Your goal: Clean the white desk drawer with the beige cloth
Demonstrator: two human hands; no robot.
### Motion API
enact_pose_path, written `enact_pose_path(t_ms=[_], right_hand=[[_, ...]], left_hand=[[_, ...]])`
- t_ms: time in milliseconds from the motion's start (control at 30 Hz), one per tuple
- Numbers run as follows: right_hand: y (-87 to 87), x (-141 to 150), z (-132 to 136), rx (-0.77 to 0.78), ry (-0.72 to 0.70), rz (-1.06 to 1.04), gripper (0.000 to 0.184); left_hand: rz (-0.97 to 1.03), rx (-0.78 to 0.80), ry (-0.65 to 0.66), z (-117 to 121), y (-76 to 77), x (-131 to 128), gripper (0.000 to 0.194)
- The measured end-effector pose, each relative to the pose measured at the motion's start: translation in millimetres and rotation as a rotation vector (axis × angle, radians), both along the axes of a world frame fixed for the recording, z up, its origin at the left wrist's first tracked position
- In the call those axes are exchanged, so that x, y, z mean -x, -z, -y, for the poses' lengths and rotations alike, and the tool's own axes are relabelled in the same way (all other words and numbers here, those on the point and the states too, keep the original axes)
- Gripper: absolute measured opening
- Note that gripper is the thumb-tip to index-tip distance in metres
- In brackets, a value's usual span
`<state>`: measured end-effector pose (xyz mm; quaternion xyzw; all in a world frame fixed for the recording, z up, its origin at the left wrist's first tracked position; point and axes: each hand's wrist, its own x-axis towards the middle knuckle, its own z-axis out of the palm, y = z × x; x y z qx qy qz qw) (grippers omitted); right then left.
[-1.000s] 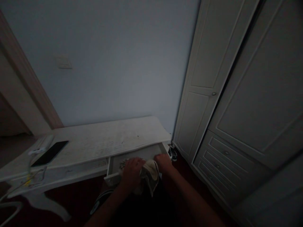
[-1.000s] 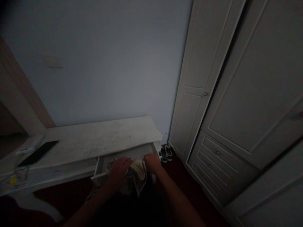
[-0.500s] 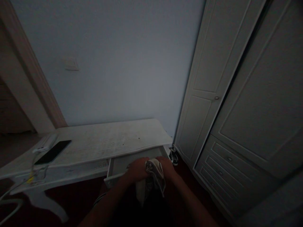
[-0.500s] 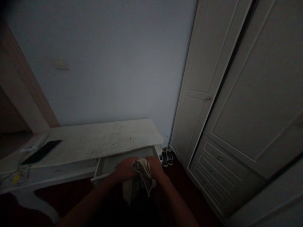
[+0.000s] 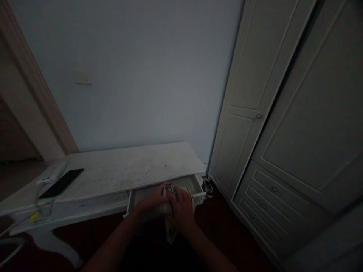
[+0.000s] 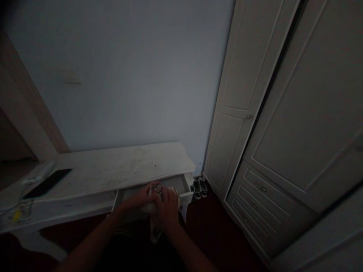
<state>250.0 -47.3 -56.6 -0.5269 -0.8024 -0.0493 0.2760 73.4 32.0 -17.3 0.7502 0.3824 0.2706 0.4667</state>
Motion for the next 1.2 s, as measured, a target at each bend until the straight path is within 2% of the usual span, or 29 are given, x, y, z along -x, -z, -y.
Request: enact_pose_path(t_ms=[133,233,367,467,567,700,800,867,967,1133,1200], right_hand=[[3.8,-22.4,-14.2,0.012,-0.077,0.070,0.068],[1.6,-61.5,-19.5,-0.009,-0.090,0.103,0.058],[2.5,-115.7,-25.2,-0.011,-0.024,0.121,0.062],[7.4,-132.4,-26.2,0.004,0.036,0.124,0.067],[18.7,-121.9,-21.2,-0.046,0.104,0.089,0.066],[41.5,-95.6,-12.2,-0.241,0.199,-0.017,0.059],[56.5,-84.5,-10.3,-0.357,0.196,-0.106,0.057],[65.0,-80.7,-10.1,-0.374,0.175,-0.154,0.055],[80.4,-75.8,-6.2,-0.288,0.167,-0.214,0.055],[116.6,-66.1,11.1,0.065,0.164,-0.296,0.053],[127.6,-65.2,16.0,0.154,0.125,-0.383,0.052]], left_hand=[[-0.023,0.107,-0.037,9.0,-0.6,25.7,0.062],[-0.234,0.077,-0.028,19.9,0.6,42.7,0.062],[-0.672,-0.131,-0.061,38.1,3.2,55.9,0.057],[-0.929,-0.285,-0.104,47.1,2.1,54.4,0.049],[-1.033,-0.324,-0.077,47.4,-1.8,48.7,0.045],[-1.076,-0.323,-0.047,41.4,-5.2,45.1,0.041],[-1.070,-0.331,-0.030,39.9,-3.9,46.4,0.041],[-1.056,-0.340,-0.031,40.8,-2.0,47.7,0.041],[-1.043,-0.353,-0.039,41.8,1.1,49.1,0.041],[-1.041,-0.354,-0.046,39.6,5.6,50.3,0.040],[-1.042,-0.355,-0.049,39.0,6.9,50.9,0.040]])
